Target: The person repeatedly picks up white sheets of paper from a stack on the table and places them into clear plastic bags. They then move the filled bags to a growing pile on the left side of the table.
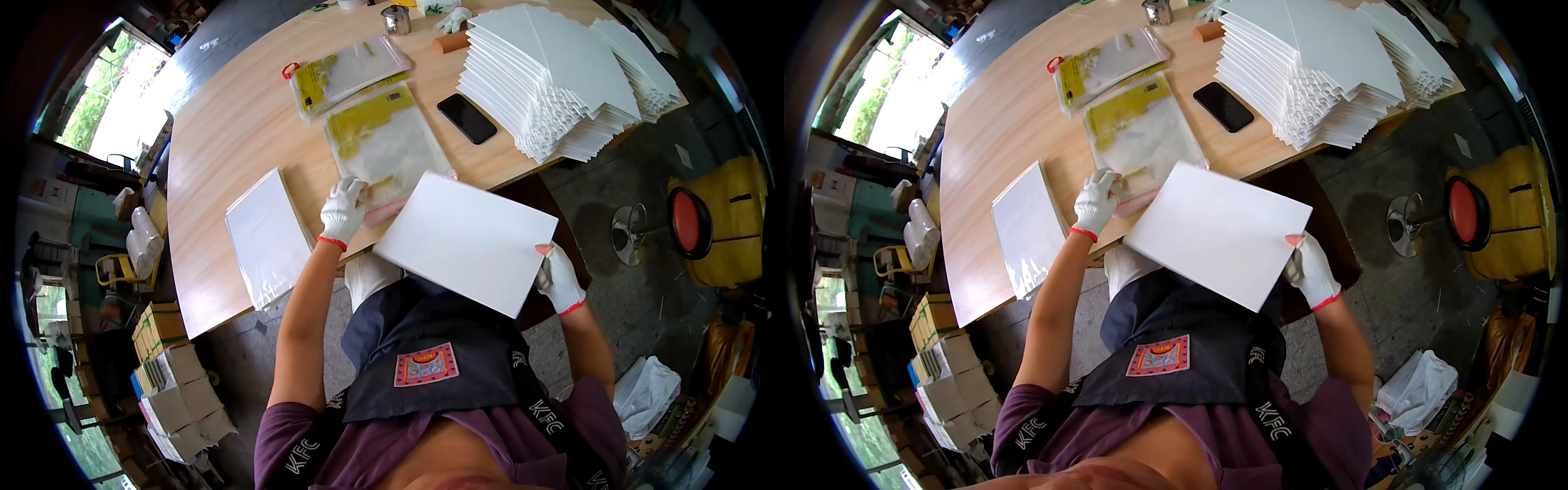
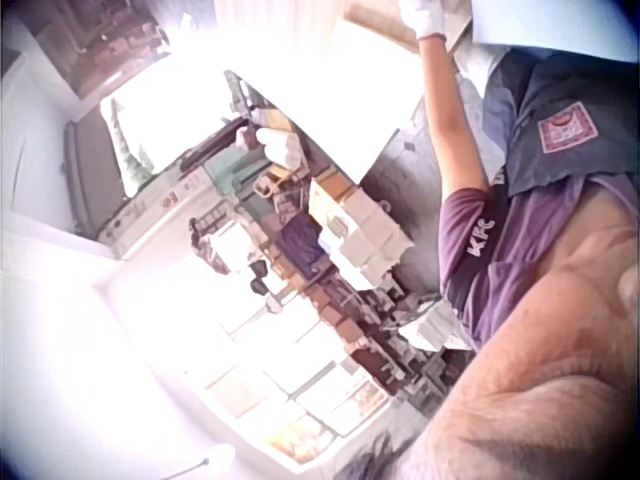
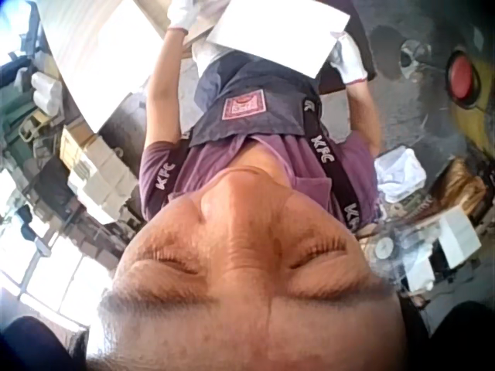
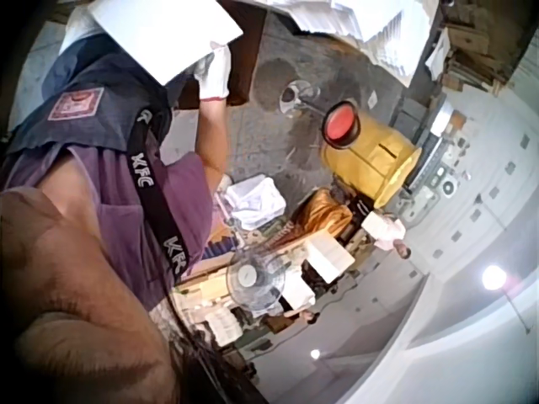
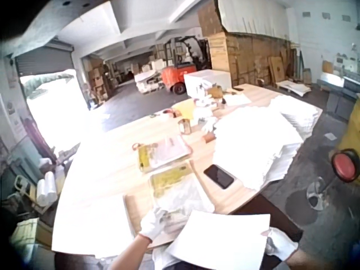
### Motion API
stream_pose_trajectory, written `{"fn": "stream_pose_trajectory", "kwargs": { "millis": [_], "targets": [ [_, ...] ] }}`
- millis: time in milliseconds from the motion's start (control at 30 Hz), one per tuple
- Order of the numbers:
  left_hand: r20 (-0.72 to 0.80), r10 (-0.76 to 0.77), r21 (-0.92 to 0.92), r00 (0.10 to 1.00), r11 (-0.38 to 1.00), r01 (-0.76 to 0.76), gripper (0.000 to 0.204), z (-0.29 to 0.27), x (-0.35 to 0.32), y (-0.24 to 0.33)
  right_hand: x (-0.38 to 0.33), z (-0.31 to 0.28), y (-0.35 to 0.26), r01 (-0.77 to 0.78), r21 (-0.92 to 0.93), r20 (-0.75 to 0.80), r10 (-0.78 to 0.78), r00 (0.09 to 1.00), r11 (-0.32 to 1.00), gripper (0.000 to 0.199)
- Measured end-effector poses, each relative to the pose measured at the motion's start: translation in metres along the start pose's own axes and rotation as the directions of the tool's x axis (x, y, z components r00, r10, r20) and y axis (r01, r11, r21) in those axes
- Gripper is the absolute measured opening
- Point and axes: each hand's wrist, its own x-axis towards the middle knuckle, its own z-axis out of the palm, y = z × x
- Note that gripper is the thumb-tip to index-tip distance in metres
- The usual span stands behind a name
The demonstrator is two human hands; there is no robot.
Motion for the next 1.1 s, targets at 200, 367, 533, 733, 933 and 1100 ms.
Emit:
{"fn": "stream_pose_trajectory", "kwargs": {
  "millis": [200,367,533,733,933,1100],
  "targets": [
    [-0.044,-0.048,-0.114,0.998,0.993,0.043,0.02,-0.023,0.005,0.022,0.026,-0.057,0.042,-0.013,0.16,0.063,0.002,0.998,0.987,0.019],
    [0.047,0.042,-0.602,0.998,0.798,-0.006,0.033,-0.033,0.007,0.019,0.035,-0.056,0.048,-0.029,0.213,0.162,-0.007,0.987,0.977,0.017],
    [-0.234,0.15,-0.295,0.961,0.931,-0.217,0.041,-0.026,-0.006,0.032,0.029,-0.034,0.059,0.083,0.154,0.138,-0.104,0.985,0.985,0.015],
    [-0.338,-0.482,-0.893,0.808,0.437,-0.113,0.062,0.04,-0.048,0.075,0.006,-0.017,0.055,0.045,0.097,0.322,-0.074,0.944,0.994,0.029],
    [0.26,-0.378,-0.792,0.889,-0.61,-0.028,0.04,0.066,-0.024,0.13,-0.02,0.011,0.039,0.02,0.008,0.36,-0.022,0.933,1.0,0.031],
    [0.37,-0.264,-0.777,0.89,-0.613,0.142,0.031,0.117,-0.081,0.132,-0.001,0.026,0.073,-0.105,-0.169,0.157,0.132,0.979,0.98,0.031]
  ]
}}
